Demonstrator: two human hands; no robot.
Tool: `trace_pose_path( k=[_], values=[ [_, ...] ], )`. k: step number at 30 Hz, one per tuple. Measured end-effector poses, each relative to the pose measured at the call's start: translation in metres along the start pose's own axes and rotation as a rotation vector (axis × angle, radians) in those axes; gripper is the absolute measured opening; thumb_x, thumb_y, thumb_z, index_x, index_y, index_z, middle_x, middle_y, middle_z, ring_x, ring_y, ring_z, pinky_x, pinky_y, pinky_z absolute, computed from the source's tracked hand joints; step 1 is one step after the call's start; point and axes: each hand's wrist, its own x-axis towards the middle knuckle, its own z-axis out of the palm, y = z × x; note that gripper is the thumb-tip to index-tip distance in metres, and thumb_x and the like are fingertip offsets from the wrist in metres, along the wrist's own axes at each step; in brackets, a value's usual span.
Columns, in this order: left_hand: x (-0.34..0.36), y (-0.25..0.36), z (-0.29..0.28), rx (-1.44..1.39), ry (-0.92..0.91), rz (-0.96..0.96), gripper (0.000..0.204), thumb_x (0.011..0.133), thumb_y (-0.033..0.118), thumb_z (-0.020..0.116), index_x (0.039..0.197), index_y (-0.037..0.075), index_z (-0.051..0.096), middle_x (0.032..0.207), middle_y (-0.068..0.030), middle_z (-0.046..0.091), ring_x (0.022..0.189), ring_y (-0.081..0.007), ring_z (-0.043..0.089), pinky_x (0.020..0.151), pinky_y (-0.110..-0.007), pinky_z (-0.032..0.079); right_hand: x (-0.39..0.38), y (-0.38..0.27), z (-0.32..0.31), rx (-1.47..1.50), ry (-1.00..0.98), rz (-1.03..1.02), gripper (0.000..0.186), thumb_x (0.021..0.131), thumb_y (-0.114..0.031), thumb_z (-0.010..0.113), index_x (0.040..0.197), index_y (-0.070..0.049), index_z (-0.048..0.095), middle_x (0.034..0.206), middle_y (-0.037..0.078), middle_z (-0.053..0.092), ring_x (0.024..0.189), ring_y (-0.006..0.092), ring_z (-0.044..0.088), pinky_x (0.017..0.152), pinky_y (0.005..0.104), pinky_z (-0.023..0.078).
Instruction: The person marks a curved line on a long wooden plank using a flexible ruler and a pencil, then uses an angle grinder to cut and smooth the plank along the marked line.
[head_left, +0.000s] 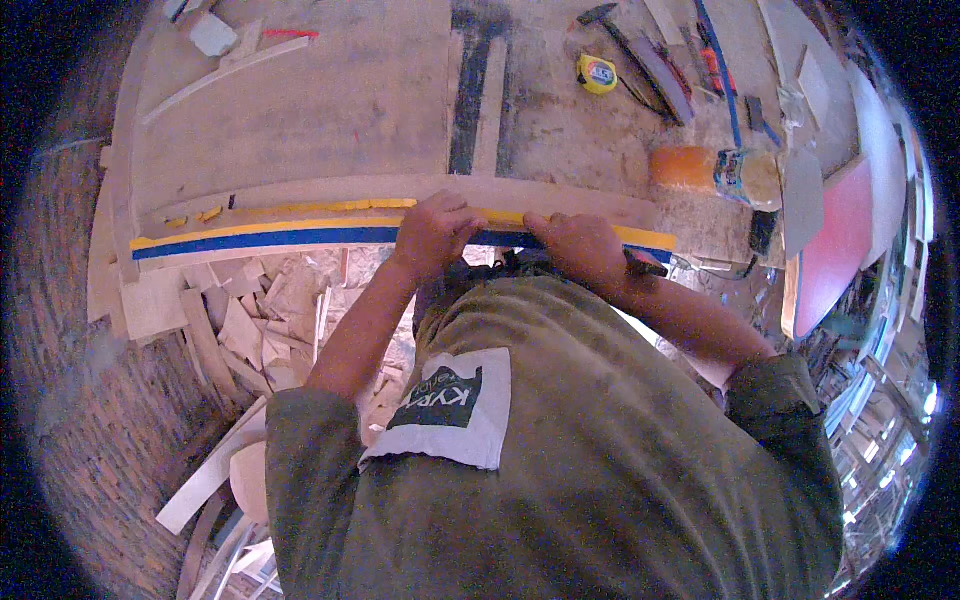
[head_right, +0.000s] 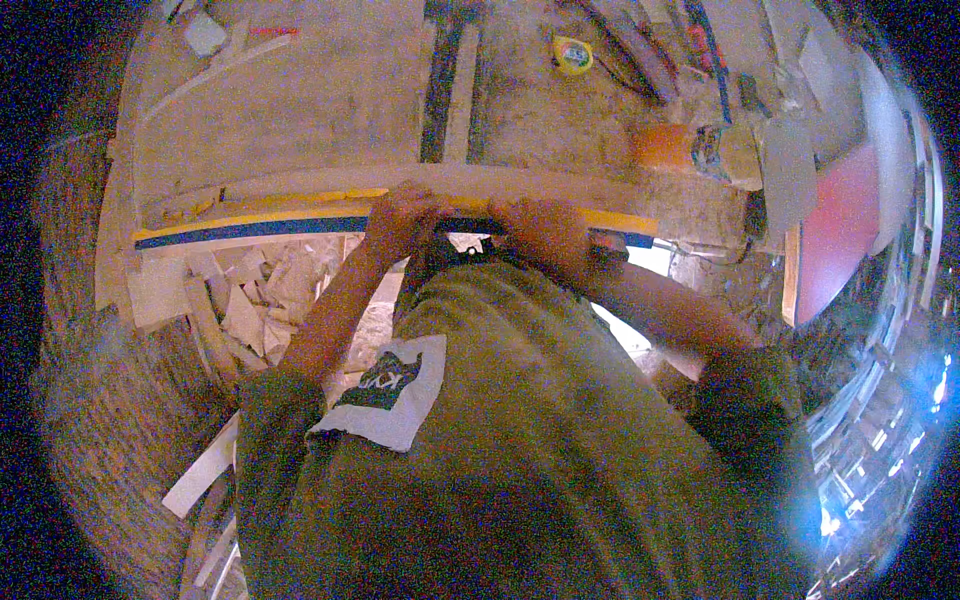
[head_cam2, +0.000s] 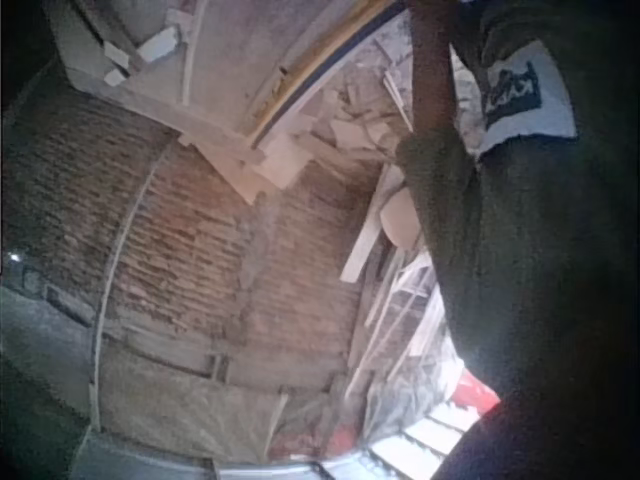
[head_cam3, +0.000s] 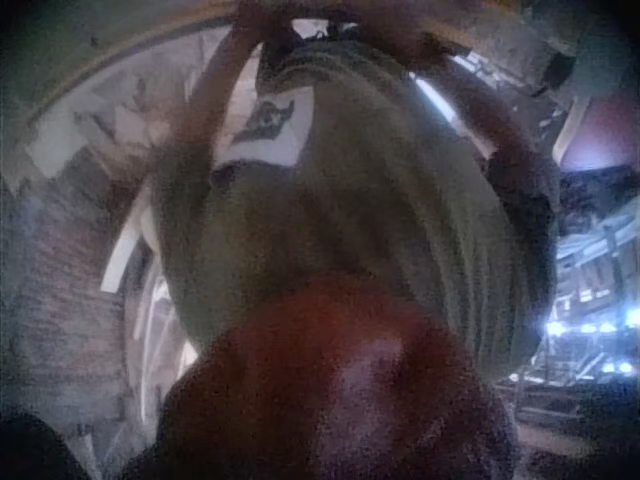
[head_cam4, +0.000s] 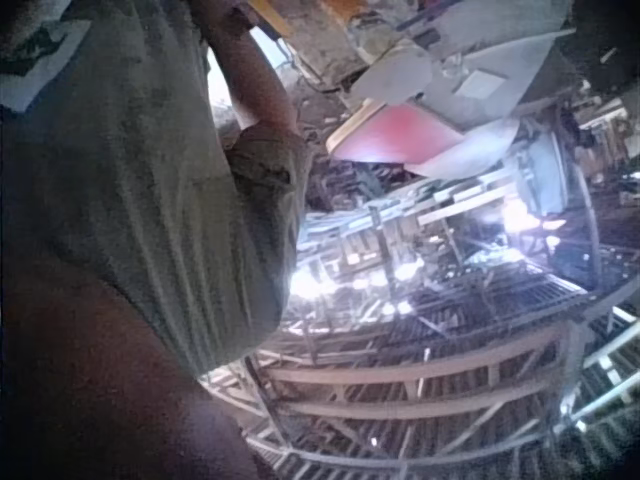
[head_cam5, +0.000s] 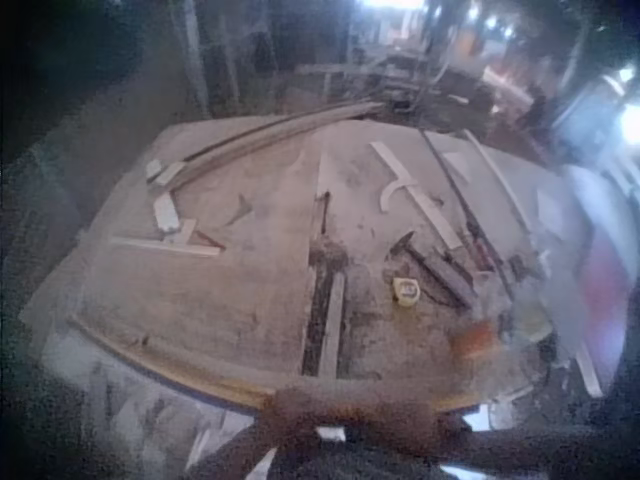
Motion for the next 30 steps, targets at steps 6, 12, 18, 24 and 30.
trace_pose_path(
  k=[6, 12, 18, 24, 30],
  values=[
    [0.005, -0.001, -0.002, 0.021, 0.035, 0.009, 0.019, 0.088, 0.026, 0.073, 0.088, 0.008, 0.072, 0.087, -0.0117, 0.065, 0.087, -0.0335, 0.065, 0.074, -0.044, 0.054, 0.000, 0.011, 0.004, 0.131, 0.118, -0.072, 0.020, 0.095, -0.020, 0.056, 0.114, -0.014, 0.055, 0.092, 0.014, 0.072, 0.078, 0.0354, 0.073, 0.063, 0.0504, 0.056],
    [0.024, 0.035, -0.015, 0.023, 0.207, 0.045, 0.016, 0.087, 0.022, 0.075, 0.088, 0.007, 0.071, 0.086, -0.0109, 0.064, 0.084, -0.0327, 0.064, 0.072, -0.042, 0.053, -0.018, 0.027, -0.024, 0.058, 0.057, -0.049, 0.021, 0.093, -0.019, 0.058, 0.114, -0.014, 0.055, 0.094, 0.016, 0.072, 0.080, 0.0362, 0.073, 0.064, 0.0504, 0.056],
    [0.013, 0.045, 0.020, -0.042, 0.222, 0.012, 0.015, 0.085, 0.020, 0.077, 0.089, 0.007, 0.072, 0.084, -0.0099, 0.062, 0.080, -0.0317, 0.063, 0.069, -0.043, 0.052, -0.033, 0.033, -0.008, 0.098, -0.010, -0.034, 0.019, 0.094, -0.019, 0.058, 0.112, -0.013, 0.056, 0.091, 0.016, 0.072, 0.080, 0.0366, 0.073, 0.064, 0.0507, 0.057],
    [0.013, 0.031, 0.029, -0.058, 0.161, 0.064, 0.012, 0.088, 0.019, 0.074, 0.088, 0.007, 0.072, 0.081, -0.0105, 0.061, 0.080, -0.0325, 0.062, 0.068, -0.044, 0.052, -0.026, 0.039, 0.011, 0.135, 0.024, -0.054, 0.019, 0.094, -0.019, 0.057, 0.112, -0.012, 0.056, 0.092, 0.015, 0.072, 0.082, 0.0362, 0.073, 0.065, 0.0503, 0.057],
    [0.013, 0.026, 0.038, 0.028, 0.130, 0.035, 0.015, 0.089, 0.022, 0.072, 0.087, 0.007, 0.071, 0.083, -0.0117, 0.064, 0.082, -0.0334, 0.064, 0.070, -0.044, 0.053, -0.026, 0.035, 0.003, 0.065, 0.053, -0.070, 0.023, 0.094, -0.019, 0.057, 0.116, -0.012, 0.055, 0.091, 0.014, 0.072, 0.082, 0.0352, 0.073, 0.065, 0.0497, 0.057]
  ],
)
